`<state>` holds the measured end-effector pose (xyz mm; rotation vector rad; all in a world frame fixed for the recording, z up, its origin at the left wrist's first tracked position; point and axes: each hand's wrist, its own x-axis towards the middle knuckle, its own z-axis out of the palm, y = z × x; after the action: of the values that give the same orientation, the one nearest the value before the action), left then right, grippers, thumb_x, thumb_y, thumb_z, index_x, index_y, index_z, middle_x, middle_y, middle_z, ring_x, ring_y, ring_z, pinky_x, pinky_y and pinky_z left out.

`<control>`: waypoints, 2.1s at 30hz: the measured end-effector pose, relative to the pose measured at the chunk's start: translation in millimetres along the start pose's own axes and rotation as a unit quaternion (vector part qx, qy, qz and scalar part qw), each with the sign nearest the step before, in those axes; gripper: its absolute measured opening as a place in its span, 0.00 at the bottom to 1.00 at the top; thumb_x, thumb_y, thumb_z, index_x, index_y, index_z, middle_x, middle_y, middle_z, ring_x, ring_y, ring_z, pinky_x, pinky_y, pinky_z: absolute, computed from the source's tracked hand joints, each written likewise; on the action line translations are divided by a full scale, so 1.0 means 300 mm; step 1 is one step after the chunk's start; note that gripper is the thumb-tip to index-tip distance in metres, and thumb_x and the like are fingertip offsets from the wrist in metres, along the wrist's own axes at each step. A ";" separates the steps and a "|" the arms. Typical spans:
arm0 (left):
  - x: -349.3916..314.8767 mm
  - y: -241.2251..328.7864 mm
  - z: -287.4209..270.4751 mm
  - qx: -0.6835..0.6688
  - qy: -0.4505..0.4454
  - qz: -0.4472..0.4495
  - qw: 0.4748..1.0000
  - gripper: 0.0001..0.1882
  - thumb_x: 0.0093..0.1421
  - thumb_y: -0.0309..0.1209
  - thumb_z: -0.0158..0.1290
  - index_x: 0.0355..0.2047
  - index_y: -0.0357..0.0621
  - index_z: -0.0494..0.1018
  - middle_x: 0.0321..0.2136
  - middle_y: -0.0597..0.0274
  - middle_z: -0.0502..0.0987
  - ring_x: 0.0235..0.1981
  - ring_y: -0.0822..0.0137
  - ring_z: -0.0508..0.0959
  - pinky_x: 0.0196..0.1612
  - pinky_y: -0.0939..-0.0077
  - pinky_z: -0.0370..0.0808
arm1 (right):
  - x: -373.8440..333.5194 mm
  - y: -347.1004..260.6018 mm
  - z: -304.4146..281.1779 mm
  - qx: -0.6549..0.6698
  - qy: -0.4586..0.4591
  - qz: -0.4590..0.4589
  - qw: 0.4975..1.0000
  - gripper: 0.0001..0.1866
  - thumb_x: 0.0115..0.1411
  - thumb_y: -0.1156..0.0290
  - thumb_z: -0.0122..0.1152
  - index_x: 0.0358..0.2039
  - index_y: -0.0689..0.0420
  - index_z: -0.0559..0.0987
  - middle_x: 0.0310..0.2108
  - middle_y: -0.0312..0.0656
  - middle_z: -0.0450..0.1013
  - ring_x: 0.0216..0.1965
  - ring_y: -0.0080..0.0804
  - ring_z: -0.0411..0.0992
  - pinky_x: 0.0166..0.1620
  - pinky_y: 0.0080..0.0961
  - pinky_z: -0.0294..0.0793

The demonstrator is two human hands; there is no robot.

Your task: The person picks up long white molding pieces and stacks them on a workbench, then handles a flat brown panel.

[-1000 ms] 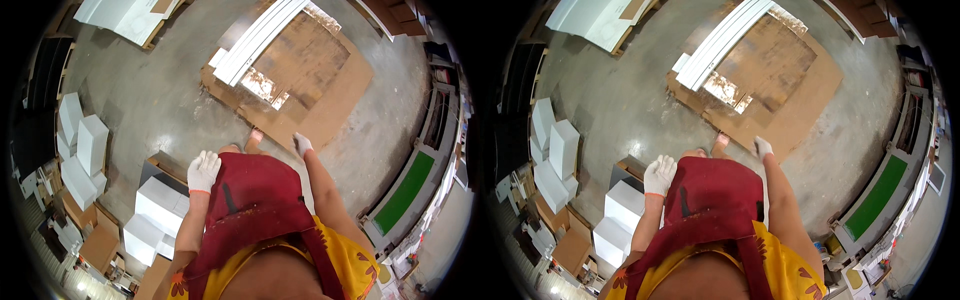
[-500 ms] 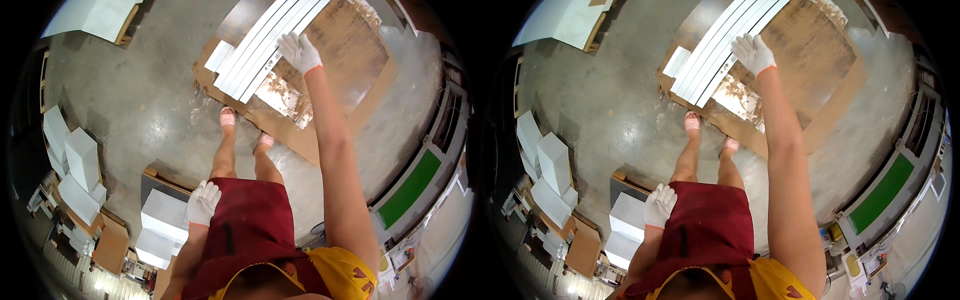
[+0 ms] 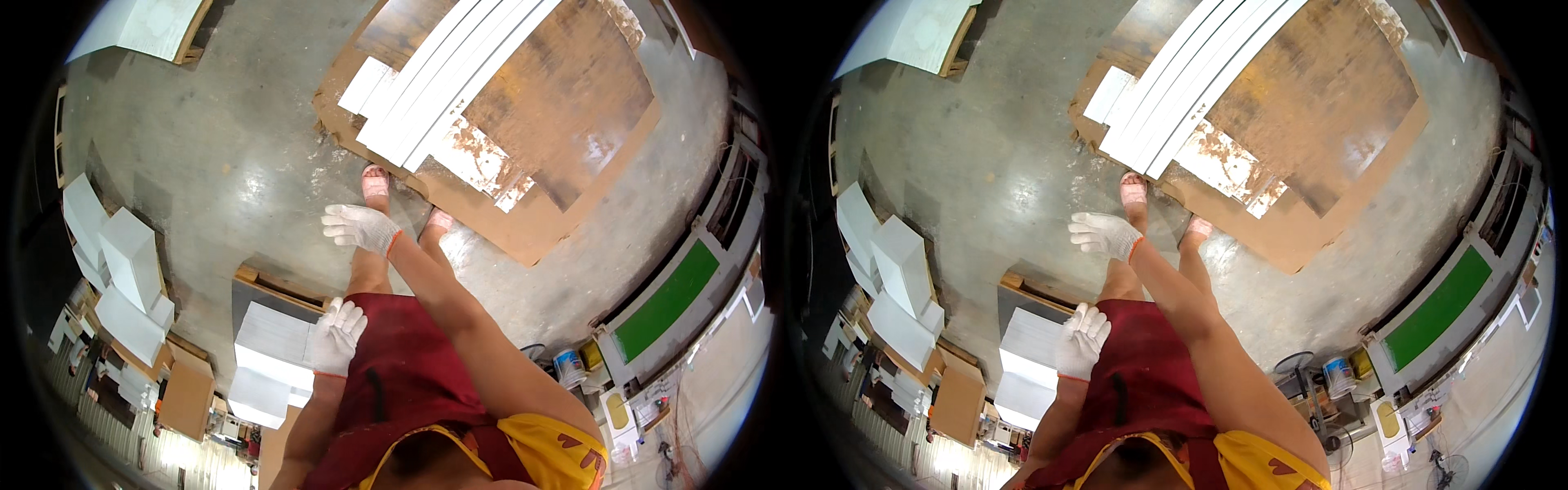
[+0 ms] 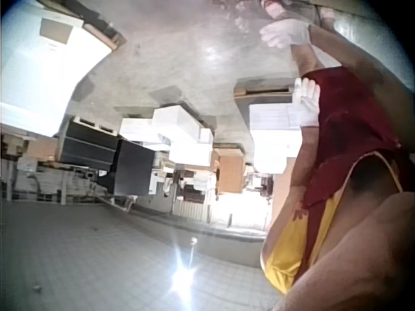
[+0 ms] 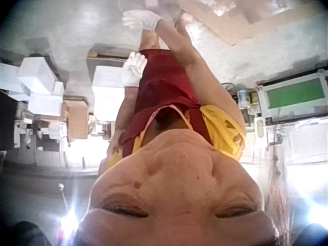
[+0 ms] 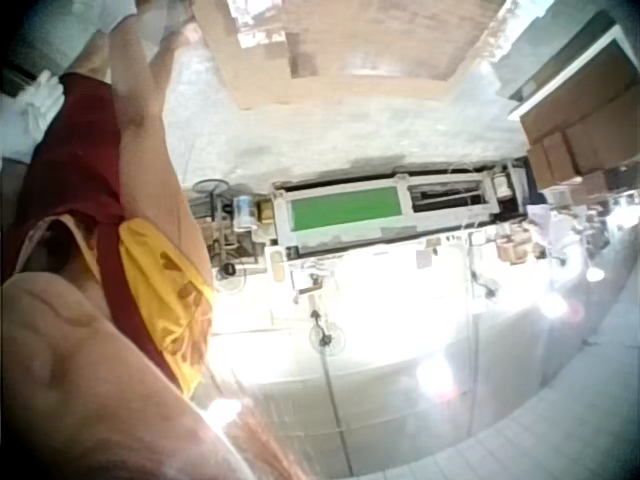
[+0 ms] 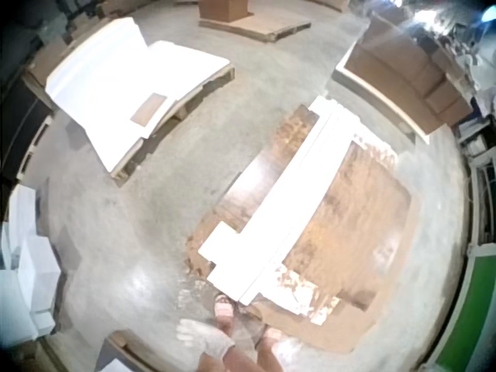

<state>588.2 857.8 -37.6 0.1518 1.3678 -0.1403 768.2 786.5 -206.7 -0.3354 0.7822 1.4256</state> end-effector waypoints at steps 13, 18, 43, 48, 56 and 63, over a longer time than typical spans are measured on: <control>0.049 -0.026 -0.007 0.007 0.055 -0.033 0.998 0.11 0.61 0.34 0.48 0.42 0.45 0.69 0.39 0.59 0.73 0.43 0.60 0.74 0.49 0.60 0.72 | -0.347 -0.795 -0.148 -0.067 0.078 -0.397 0.912 0.24 0.67 0.61 0.32 0.52 0.69 0.62 0.47 0.52 0.69 0.47 0.44 0.71 0.47 0.34 0.77; 0.059 -0.006 0.018 0.044 0.084 -0.017 0.995 0.13 0.60 0.36 0.49 0.43 0.45 0.68 0.41 0.59 0.71 0.43 0.61 0.73 0.49 0.61 0.72 | -0.318 -0.425 -0.235 -0.224 0.150 -0.157 0.950 0.20 0.63 0.62 0.43 0.48 0.63 0.68 0.47 0.50 0.70 0.48 0.43 0.69 0.48 0.35 0.71; 0.752 0.086 0.704 0.035 -0.207 -0.047 0.977 0.45 0.53 0.69 0.21 0.64 0.55 0.46 0.65 0.55 0.45 0.63 0.40 0.46 0.55 0.26 0.36 | -0.531 -0.187 -0.261 -0.846 0.342 -0.285 0.293 0.23 0.46 0.67 0.59 0.46 0.52 0.72 0.53 0.45 0.61 0.59 0.47 0.54 0.51 0.46 0.61; 0.755 0.090 0.719 0.045 -0.215 -0.037 0.975 0.39 0.56 0.62 0.22 0.63 0.55 0.50 0.63 0.54 0.50 0.61 0.39 0.52 0.53 0.27 0.45 | -0.519 -0.210 -0.287 -0.821 0.373 -0.283 0.325 0.23 0.48 0.68 0.59 0.47 0.52 0.72 0.54 0.45 0.61 0.59 0.48 0.54 0.53 0.47 0.59; 0.781 0.105 0.718 0.036 -0.206 -0.038 0.977 0.35 0.55 0.54 0.28 0.59 0.49 0.57 0.58 0.54 0.58 0.57 0.45 0.59 0.50 0.38 0.58 | -0.464 -0.362 -0.262 -0.706 0.409 -0.365 0.449 0.22 0.52 0.66 0.58 0.49 0.55 0.71 0.53 0.49 0.64 0.55 0.47 0.61 0.56 0.35 0.62; 0.659 0.086 0.733 0.025 -0.112 -0.032 0.993 0.28 0.54 0.50 0.32 0.50 0.50 0.65 0.48 0.60 0.67 0.47 0.55 0.68 0.41 0.52 0.68 | -0.427 -0.437 -0.113 -0.566 0.427 -0.437 0.553 0.32 0.54 0.65 0.58 0.57 0.62 0.61 0.57 0.50 0.59 0.59 0.40 0.58 0.57 0.28 0.60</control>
<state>843.5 839.1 -187.9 0.1292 1.1470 -0.2389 890.1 648.4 -177.9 -2.2263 0.1420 0.4740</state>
